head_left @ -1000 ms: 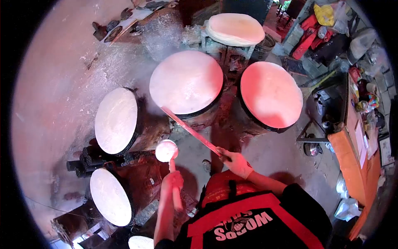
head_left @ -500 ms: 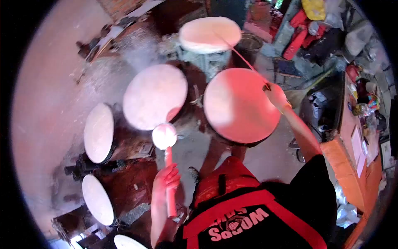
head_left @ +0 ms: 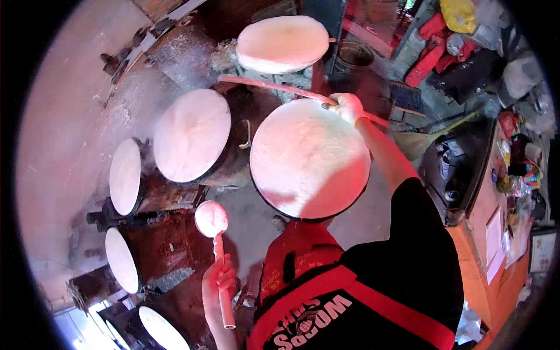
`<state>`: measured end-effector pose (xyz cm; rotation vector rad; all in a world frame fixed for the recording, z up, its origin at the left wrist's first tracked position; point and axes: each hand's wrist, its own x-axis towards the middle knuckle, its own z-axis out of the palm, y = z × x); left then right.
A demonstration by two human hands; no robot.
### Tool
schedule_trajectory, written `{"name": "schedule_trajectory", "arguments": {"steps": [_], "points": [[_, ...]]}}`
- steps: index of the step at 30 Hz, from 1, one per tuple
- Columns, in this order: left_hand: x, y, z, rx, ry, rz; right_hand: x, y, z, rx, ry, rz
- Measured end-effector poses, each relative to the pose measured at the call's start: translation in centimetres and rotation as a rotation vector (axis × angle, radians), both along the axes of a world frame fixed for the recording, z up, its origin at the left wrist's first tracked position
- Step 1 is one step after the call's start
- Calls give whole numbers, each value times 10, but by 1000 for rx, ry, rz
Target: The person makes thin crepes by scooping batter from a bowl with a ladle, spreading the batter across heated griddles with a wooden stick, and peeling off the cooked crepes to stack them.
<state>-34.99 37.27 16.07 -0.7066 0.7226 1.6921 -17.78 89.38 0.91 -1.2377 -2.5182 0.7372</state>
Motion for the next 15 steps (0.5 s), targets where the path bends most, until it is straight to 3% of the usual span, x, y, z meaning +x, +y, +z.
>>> {"name": "schedule_trajectory", "arguments": {"steps": [2, 4, 6, 8, 10, 12, 14, 15], "points": [[4, 1, 3, 28, 10, 5, -1, 6, -13, 143, -51, 90], [0, -6, -7, 121, -28, -31, 3, 0, -9, -12, 179, 52], [4, 8, 3, 71, 46, -36, 1, -23, 52, -27, 155, -9], [3, 7, -3, 56, 133, -111, 5, -25, 85, 32, 297, 87], [0, 6, -11, 51, 145, -125, -3, -45, 148, 13, 173, 0], [-3, 14, -12, 74, 146, -140, -4, -18, 160, 89, 219, 12], [-9, 21, -15, 84, 120, -143, -10, 10, 186, 119, 74, 21], [-14, 26, -17, 96, 112, -154, -13, 25, 191, 63, 157, 7]]}}
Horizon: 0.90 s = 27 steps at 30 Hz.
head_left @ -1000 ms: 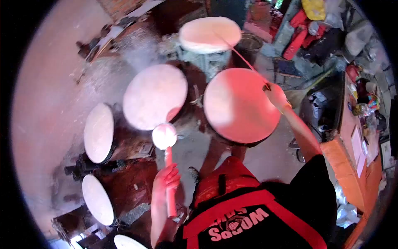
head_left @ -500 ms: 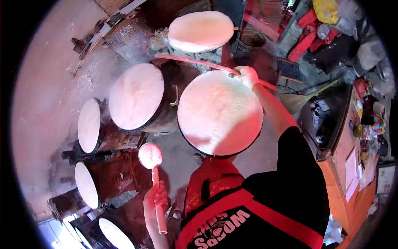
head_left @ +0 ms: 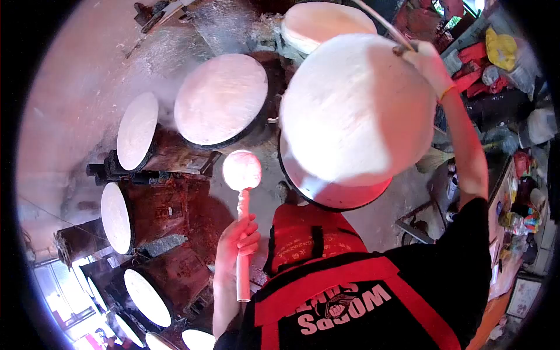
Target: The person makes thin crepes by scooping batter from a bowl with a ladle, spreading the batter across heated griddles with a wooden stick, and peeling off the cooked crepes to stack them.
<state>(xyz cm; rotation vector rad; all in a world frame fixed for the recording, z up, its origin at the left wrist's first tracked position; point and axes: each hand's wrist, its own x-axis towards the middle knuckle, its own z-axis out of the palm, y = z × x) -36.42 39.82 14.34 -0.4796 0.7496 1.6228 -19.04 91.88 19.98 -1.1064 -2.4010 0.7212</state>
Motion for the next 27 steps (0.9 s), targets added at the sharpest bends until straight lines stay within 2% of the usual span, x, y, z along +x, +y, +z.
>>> {"name": "schedule_trajectory", "arguments": {"steps": [1, 3, 4, 5, 7, 9, 11, 12, 13, 14, 15, 17, 18, 20, 24, 27], "points": [[-6, 5, -1, 11, -7, -12, -4, 16, 5, -57, 83, -7], [-21, 18, -1, 4, -9, -29, -21, 44, 41, 293, -150, -55], [-31, 25, -3, 17, -5, -49, -30, 41, 60, 498, -180, -183], [-43, 34, -5, 32, -1, -76, -45, 32, 86, 532, -277, -258], [-68, 46, -11, 77, -5, -116, -51, 78, 88, 1021, -145, -142], [-98, 63, -19, 95, -12, -149, -81, 76, 87, 1097, -155, -139], [-126, 83, -16, 36, 47, -189, -119, 54, 69, 1125, -48, 54], [-141, 92, -17, 21, 91, -213, -133, 80, 42, 1103, -201, 80], [-149, 102, -12, -4, 135, -232, -138, 117, 1, 1165, -127, 190], [-158, 110, -9, -22, 101, -202, -150, 118, -36, 1035, 45, 174], [-169, 116, -10, -44, 136, -214, -161, 131, -79, 769, -70, 151], [-188, 127, -17, -93, 199, -235, -183, 114, -136, 832, -268, 79], [-196, 133, -16, -137, 210, -222, -196, 99, -158, 778, -321, -7], [-209, 138, -19, -154, 249, -236, -204, 100, -219, 733, -256, -62], [-219, 139, -17, -136, 279, -216, -213, 65, -202, 556, -335, -81], [-211, 131, -15, -106, 269, -193, -206, 56, -191, 766, -256, -83]]}}
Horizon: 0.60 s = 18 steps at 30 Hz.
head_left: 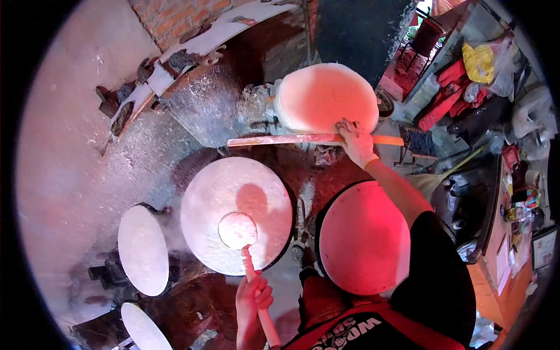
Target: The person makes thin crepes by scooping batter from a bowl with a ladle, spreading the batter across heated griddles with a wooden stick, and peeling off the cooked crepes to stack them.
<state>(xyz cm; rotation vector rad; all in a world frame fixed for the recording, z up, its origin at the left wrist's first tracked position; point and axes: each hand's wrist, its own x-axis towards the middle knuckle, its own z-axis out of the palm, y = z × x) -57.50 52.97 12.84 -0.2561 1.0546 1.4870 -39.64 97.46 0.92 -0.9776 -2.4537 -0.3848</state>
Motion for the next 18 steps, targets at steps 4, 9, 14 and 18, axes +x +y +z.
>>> {"name": "schedule_trajectory", "arguments": {"steps": [4, 9, 14, 18], "points": [[23, -10, 8, 57, -2, -29, 46, -56, 51, -363, 32, -56], [96, -19, 16, 74, 200, -150, 188, -155, 70, -870, 243, 315], [213, 1, 56, -36, 534, -314, 347, -248, 124, -751, -1, 439], [281, 41, 48, 201, 1900, -548, 407, -270, 157, -672, -172, 243]]}}
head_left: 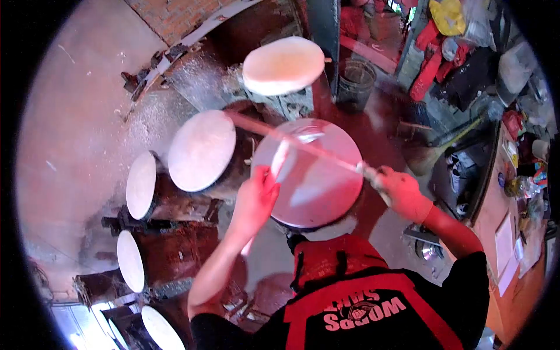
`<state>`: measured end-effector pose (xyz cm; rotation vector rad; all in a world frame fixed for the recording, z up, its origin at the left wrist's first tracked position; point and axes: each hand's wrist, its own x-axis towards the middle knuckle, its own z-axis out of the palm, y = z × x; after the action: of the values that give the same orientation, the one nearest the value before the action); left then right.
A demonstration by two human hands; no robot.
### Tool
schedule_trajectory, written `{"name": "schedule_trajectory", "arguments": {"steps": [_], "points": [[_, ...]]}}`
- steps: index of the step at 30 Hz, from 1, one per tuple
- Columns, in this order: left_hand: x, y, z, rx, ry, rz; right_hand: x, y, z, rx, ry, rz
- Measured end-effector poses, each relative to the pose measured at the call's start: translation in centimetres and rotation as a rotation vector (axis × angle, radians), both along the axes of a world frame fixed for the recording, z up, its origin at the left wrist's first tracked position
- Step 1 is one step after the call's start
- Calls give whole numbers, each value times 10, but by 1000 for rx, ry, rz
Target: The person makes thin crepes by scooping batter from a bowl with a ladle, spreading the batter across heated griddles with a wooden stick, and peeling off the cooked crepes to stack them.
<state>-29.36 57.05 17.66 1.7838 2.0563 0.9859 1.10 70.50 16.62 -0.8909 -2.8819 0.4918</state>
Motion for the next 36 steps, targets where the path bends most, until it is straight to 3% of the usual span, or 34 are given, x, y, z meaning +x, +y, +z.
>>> {"name": "schedule_trajectory", "arguments": {"steps": [4, 7, 10, 12, 14, 17, 19, 20, 22, 24, 25, 26, 28, 29, 30, 31, 32, 34, 36], "points": [[61, 27, -14, -162, -104, 55, 74, -2, -65, -395, 296, -187], [84, 48, -74, -86, -227, 141, 110, -34, -115, -758, 329, -498], [104, 77, -134, -71, -247, 333, 125, -77, -226, -657, 476, -543], [114, 91, -153, -16, -272, 416, 116, -88, -221, -480, 480, -550], [113, 103, -164, 28, -276, 495, 85, -97, -191, -326, 318, -634], [99, 122, -161, 95, -317, 559, 28, -73, -168, -405, 222, -704], [86, 126, -145, 152, -458, 553, -10, -48, -192, -518, 640, -624], [81, 124, -131, 230, -649, 504, -33, -33, -223, -409, 808, -547], [72, 117, -94, 396, -1028, 391, -49, -19, -226, -868, 853, -668], [61, 101, -70, 576, -1174, 275, -56, -18, -195, -1410, 972, -825], [55, 85, -60, 512, -1156, 330, -57, -33, -167, -1445, 1039, -943], [52, 64, -49, 412, -1136, 421, -49, -50, -178, -1432, 1191, -870], [44, 10, -48, 259, -1377, 442, -41, -93, -186, -1193, 1295, -844], [42, -22, -56, 233, -1394, 420, -46, -110, -182, -1189, 1265, -961], [45, -52, -62, 132, -1314, 513, -53, -126, -178, -1183, 1238, -1080], [43, -83, -79, 54, -1289, 465, -64, -133, -206, -1097, 1275, -1017], [61, -105, -75, 83, -1303, 642, -78, -134, -214, -1176, 1320, -1026], [74, -151, -106, 16, -1213, 676, -115, -118, -203, -1209, 1252, -1065], [92, -186, -131, 15, -1085, 756, -148, -88, -235, -979, 1186, -977]]}}
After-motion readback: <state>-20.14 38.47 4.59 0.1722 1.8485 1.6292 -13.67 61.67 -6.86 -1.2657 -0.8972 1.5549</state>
